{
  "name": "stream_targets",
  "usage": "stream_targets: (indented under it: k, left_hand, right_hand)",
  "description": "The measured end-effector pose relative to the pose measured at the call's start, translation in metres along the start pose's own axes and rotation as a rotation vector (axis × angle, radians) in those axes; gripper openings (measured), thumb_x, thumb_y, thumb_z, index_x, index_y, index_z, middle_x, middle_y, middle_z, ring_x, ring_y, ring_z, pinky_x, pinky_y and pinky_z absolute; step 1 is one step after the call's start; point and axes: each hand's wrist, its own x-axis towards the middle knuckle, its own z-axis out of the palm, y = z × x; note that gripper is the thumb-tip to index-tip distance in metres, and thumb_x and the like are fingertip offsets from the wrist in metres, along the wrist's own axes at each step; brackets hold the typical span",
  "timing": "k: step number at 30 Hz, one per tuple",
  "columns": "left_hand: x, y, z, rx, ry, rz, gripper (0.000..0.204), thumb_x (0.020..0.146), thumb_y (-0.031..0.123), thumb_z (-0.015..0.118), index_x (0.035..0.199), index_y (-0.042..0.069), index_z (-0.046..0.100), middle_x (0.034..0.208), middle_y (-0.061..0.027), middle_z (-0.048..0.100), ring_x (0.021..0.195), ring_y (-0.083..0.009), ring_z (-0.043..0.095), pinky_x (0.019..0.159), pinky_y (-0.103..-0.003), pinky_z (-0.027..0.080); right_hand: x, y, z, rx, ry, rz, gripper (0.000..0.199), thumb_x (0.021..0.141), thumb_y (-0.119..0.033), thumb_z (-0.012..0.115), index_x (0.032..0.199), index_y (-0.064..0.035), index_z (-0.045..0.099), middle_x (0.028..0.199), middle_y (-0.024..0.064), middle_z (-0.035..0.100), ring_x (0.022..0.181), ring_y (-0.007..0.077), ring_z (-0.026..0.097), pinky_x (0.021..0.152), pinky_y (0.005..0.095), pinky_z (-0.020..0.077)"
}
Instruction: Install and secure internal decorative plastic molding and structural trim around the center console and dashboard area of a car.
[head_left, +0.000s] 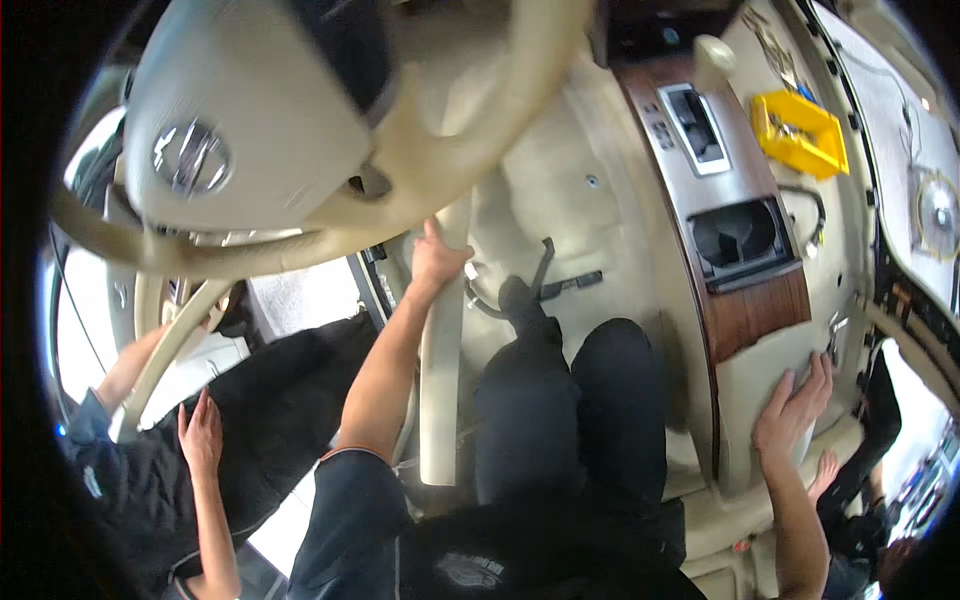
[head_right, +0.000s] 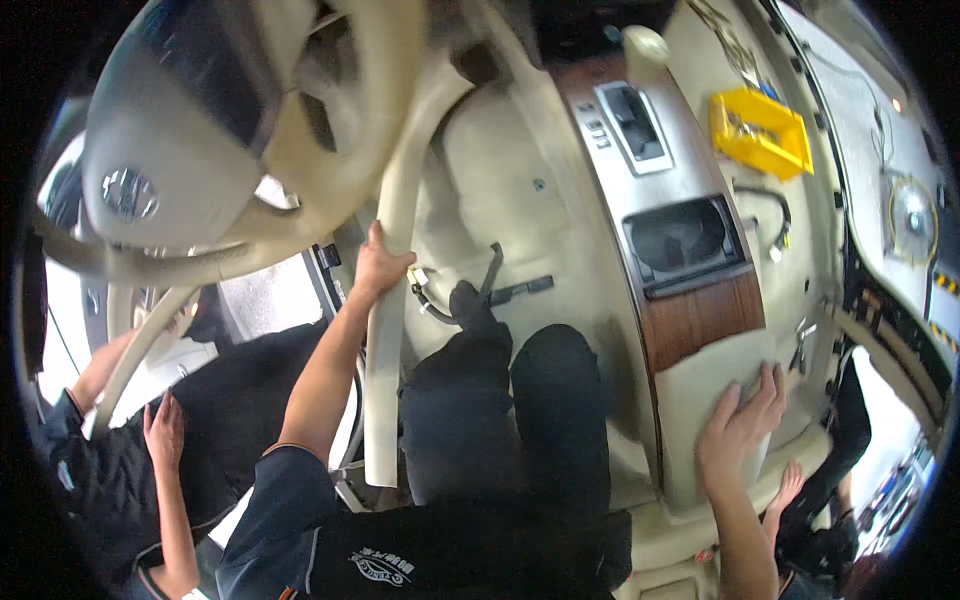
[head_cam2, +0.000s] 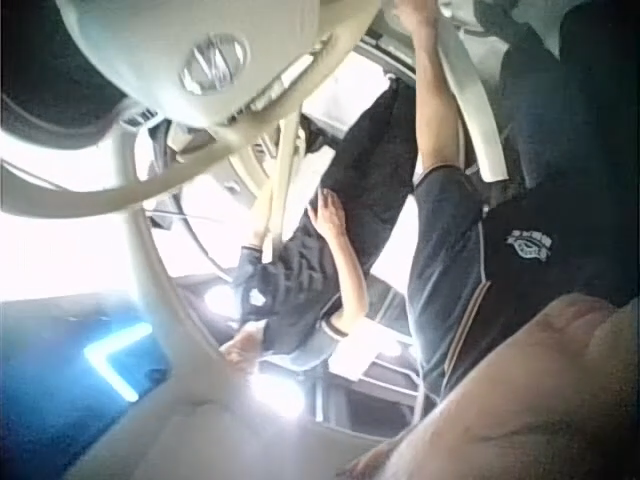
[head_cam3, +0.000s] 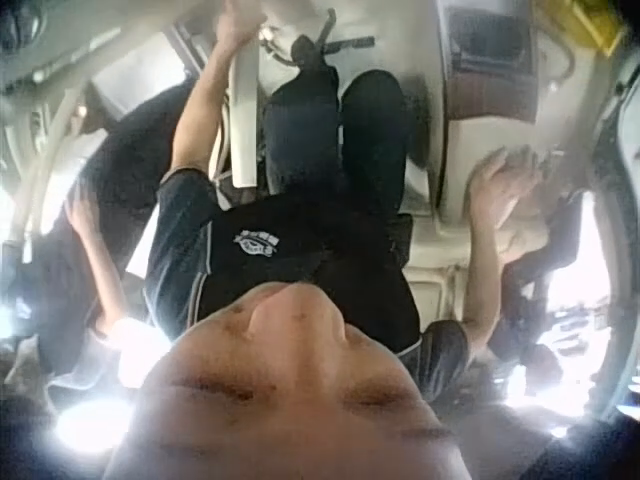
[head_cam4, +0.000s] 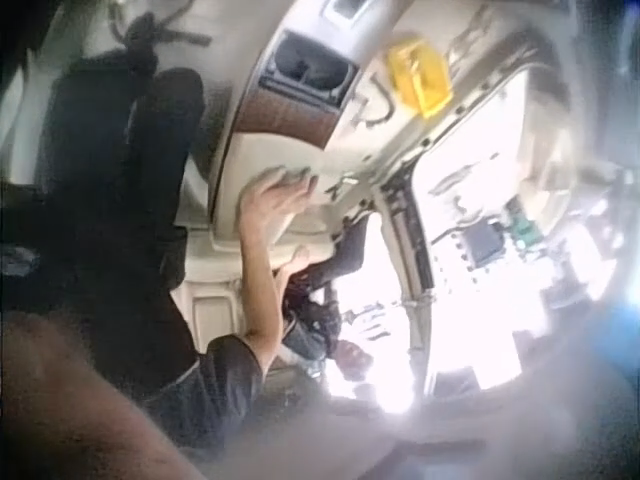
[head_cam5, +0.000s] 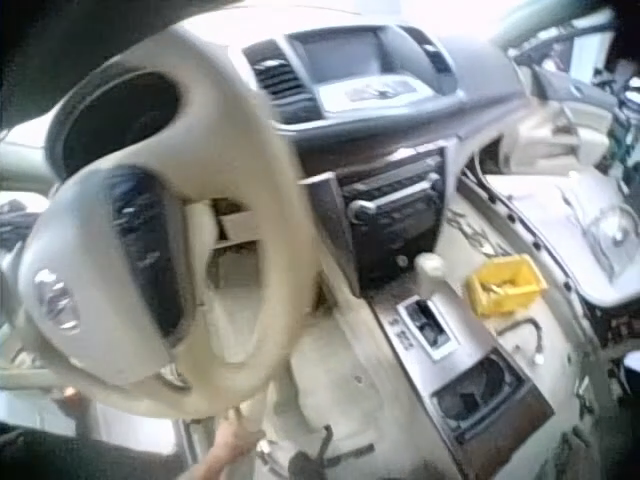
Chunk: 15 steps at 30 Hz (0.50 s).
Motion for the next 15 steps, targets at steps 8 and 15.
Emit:
stream_targets:
  k: [8, 15]
  left_hand:
    - [-0.015, 0.033, -0.003, -0.026, -0.018, -0.062, 0.102, 0.063, 0.037, 0.077, 0.137, -0.005, 0.021, 0.114, -0.0284, 0.057, 0.108, -0.0373, 0.057, 0.094, -0.039, 0.045]
    - [0.048, 0.014, 0.041, -0.059, 0.41, 0.213, 0.062, 0.073, 0.033, 0.068, 0.126, 0.008, 0.05, 0.115, -0.021, 0.06, 0.107, -0.0352, 0.057, 0.089, -0.042, 0.046]
  right_hand:
    - [-0.001, 0.003, 0.001, -0.001, -0.002, 0.016, 0.046, 0.091, -0.021, 0.047, 0.13, 0.0023, 0.04, 0.134, 0.0253, 0.038, 0.123, 0.0426, 0.036, 0.103, 0.0505, 0.0255]
    - [-0.009, 0.01, 0.019, -0.113, 0.04, -0.024, 0.048, 0.094, -0.029, 0.044, 0.128, 0.0043, 0.042, 0.134, 0.025, 0.039, 0.123, 0.0406, 0.037, 0.102, 0.0507, 0.0277]
